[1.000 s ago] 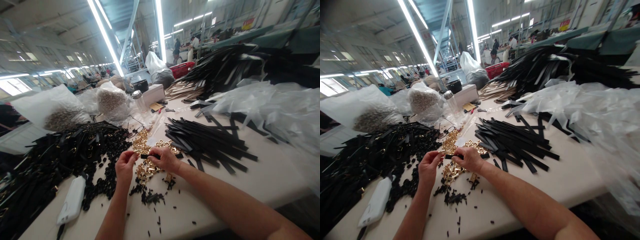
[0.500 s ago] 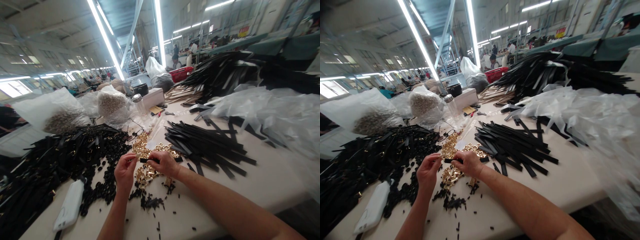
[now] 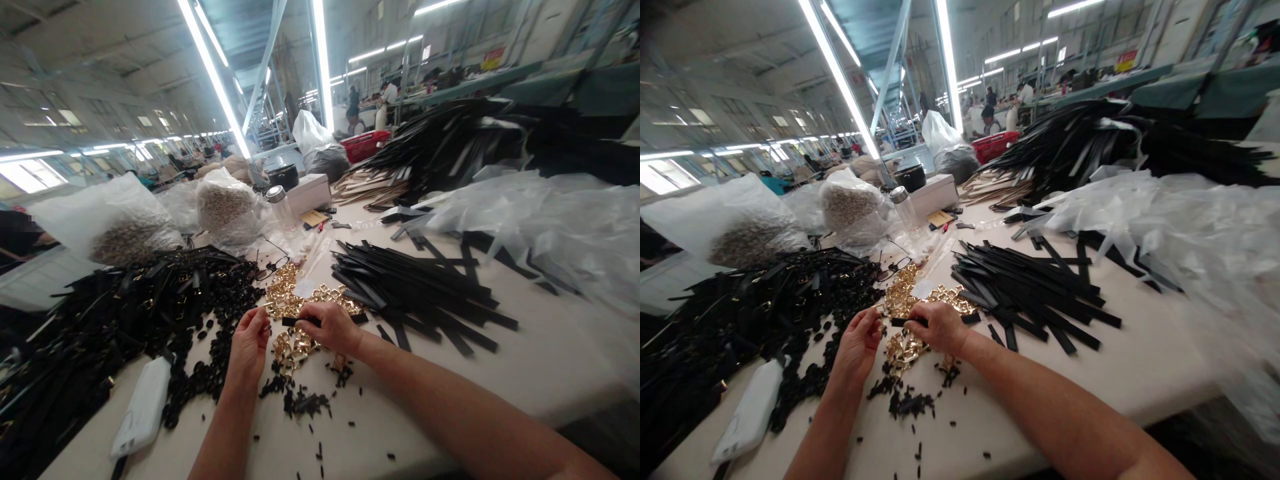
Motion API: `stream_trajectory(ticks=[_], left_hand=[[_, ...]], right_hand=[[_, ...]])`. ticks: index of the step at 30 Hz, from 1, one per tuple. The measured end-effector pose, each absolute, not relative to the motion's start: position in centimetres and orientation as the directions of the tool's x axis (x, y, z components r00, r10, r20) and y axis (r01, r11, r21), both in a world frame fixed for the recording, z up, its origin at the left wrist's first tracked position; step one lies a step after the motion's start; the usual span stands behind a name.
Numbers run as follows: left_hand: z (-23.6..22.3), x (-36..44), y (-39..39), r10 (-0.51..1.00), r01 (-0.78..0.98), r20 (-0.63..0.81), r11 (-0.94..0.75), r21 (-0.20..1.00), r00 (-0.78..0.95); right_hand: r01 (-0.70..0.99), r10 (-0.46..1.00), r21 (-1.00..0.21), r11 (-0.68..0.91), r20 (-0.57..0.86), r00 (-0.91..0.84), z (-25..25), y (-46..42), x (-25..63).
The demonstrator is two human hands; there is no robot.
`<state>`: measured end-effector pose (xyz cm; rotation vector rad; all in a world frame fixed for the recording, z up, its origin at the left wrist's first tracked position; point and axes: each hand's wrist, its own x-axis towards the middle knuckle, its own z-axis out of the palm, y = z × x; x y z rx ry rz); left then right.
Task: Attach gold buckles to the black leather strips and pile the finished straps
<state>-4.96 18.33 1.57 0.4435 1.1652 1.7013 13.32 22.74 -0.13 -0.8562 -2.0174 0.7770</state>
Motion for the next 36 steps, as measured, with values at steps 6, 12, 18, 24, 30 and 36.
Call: stream_trajectory(ticks=[6,12,18,24,30,36], left_hand=[[1.5,-4.2,18.3,0.884,-0.560,-0.247,-0.019,0.828,-0.396],[1.5,-3.7,18.4,0.892,-0.609,-0.270,-0.007,0.793,-0.362],[1.9,-3.9,18.2,0.878,-0.720,-0.399,0.095,0.688,-0.265],[1.9,-3.2,17.9,0.894,-0.724,-0.411,0.164,0.670,-0.179],[1.8,-2.8,18.0,0.879,-0.700,-0.440,0.199,0.686,-0.182],[2.4,-2.1,17.4,0.864,-0.574,-0.403,0.174,0.800,-0.301]], right_hand=[[0.191,0.847,-0.875,0.446,0.343,-0.407,-0.3,22.7,12.9],[0.118,0.854,-0.899,0.421,0.350,-0.385,0.0,22.7,13.0],[0.150,0.883,-0.896,0.419,0.363,-0.296,-0.4,23.3,13.2],[0.260,0.829,-0.809,0.527,0.422,-0.367,-0.2,23.1,13.2],[0.237,0.742,-0.727,0.644,0.519,-0.425,-0.3,23.1,13.3],[0.339,0.763,-0.702,0.626,0.463,-0.451,-0.1,22.8,13.0]])
